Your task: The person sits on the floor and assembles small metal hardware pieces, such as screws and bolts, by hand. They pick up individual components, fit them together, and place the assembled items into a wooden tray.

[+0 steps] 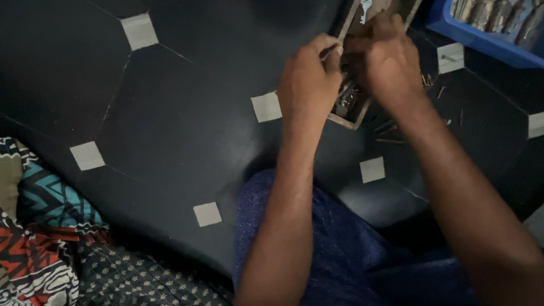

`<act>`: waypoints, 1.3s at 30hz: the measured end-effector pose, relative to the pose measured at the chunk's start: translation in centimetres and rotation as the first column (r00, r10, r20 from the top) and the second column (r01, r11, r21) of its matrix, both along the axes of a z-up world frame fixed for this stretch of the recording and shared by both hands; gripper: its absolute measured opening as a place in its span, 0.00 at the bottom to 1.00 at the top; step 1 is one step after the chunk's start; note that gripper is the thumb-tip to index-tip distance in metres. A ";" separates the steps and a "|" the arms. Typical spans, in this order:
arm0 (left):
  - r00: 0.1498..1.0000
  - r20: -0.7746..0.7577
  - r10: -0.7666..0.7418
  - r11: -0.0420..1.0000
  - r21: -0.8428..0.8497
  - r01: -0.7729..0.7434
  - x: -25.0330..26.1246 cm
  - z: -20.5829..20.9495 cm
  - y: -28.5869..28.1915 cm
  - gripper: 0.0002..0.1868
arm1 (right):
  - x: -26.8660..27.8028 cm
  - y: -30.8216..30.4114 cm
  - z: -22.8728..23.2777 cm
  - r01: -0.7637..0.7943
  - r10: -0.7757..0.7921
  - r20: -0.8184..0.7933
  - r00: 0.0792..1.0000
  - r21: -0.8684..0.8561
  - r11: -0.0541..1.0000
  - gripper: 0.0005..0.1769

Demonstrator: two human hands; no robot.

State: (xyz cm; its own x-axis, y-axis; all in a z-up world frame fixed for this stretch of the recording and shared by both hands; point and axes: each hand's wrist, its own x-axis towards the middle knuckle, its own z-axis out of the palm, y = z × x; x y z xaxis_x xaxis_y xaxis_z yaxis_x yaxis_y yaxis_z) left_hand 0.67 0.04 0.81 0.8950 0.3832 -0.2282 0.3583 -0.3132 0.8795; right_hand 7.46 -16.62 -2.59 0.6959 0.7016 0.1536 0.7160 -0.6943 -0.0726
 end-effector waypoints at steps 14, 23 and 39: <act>0.999 0.024 -0.025 1.000 0.020 0.024 0.1 -1.4 -0.3 0.10 | -1.0 0.1 0.5 -0.091 0.093 -0.080 0.992 0.030 0.995 0.19; 0.999 0.036 -0.033 0.999 0.019 0.033 0.1 -1.2 -0.3 0.11 | -0.9 0.6 1.1 -0.134 0.136 0.011 0.991 -0.106 0.985 0.16; 0.997 0.081 -0.012 1.000 -0.020 0.013 -0.2 -0.6 0.1 0.14 | -0.3 -1.5 2.1 -0.113 0.103 0.072 0.992 0.139 0.984 0.09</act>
State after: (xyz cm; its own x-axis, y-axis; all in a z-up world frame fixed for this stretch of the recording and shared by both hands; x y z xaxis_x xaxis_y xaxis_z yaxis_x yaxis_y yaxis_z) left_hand 0.44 0.12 0.24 0.9155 0.3681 -0.1624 0.2820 -0.2991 0.9116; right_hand 7.13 -18.13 -0.49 0.6027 0.7397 0.2992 0.7925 -0.5985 -0.1168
